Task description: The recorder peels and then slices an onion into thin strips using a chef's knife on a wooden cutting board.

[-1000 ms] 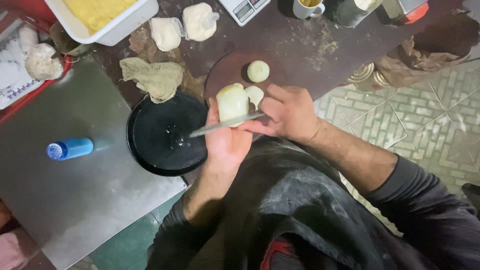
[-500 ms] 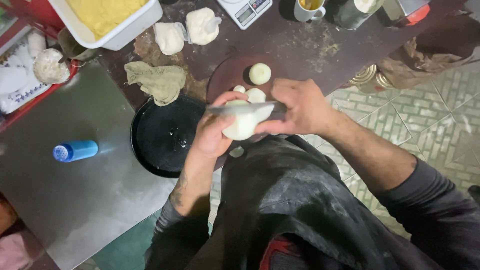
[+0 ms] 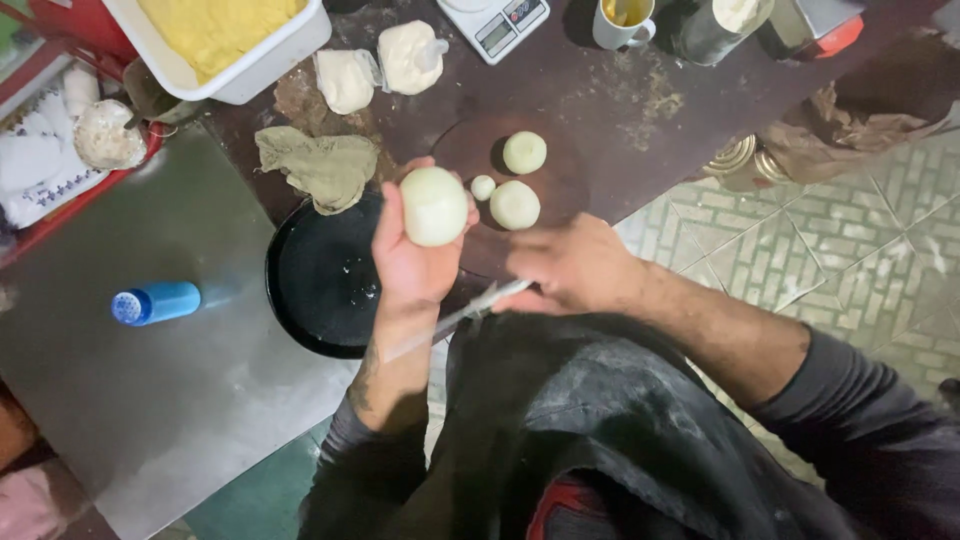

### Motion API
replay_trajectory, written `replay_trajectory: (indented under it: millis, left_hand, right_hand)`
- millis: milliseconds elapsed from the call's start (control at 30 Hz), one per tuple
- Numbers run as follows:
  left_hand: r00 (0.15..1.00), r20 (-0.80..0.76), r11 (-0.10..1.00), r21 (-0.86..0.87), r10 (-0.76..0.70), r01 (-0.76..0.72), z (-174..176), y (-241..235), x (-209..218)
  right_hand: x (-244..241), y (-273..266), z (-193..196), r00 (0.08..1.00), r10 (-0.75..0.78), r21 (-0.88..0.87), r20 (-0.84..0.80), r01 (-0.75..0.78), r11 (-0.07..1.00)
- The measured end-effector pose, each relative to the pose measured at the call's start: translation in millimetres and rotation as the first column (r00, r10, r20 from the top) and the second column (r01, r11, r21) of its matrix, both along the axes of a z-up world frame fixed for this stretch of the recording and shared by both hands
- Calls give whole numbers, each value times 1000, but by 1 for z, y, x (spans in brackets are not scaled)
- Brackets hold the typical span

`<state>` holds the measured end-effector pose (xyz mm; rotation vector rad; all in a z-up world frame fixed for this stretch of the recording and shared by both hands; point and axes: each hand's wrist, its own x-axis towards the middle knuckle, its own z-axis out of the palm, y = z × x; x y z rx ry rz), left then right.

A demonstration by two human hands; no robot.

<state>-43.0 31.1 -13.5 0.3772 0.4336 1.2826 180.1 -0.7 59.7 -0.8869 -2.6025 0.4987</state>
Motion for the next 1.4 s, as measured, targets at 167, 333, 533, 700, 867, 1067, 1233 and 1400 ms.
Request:
replay_trajectory:
  millis: [167,333,533,700,867,1067,1233,1400]
  left_hand:
    - [986,167,996,-94,23,-8,-19,5,-15]
    - [980,199,999,48,-16,7,-37,18,-15]
    - [987,86,984,-129,136,-124,-25,11,-15]
    - [988,113,994,-40,108,-104,-25,6,-20]
    - [973,100,940,-294,210,-173,-20,12,-19]
    - [955,229,973,-170,191,-154,2,18,-23]
    - [971,212,981,-183,108,-70,4,11,-24]
    - [956,266,977,-200,121,-68,2,10,-9]
  right_hand:
    - [-5,29,-10,939,-300,-26,-166,300,953]
    - [-34,61,-16,935,-308,47,-174,320,946]
    - [-48,63,-21,934,-299,125,-196,326,937]
    - [-48,65,-20,939,-258,207,-226,305,930]
    - [-54,53,-16,975,-133,245,-177,174,954]
    - [-59,26,-29,989,-17,193,-144,45,980]
    - [-29,39,-21,949,-181,114,-259,216,970]
    - [-22,63,-7,915,-275,144,-294,327,934]
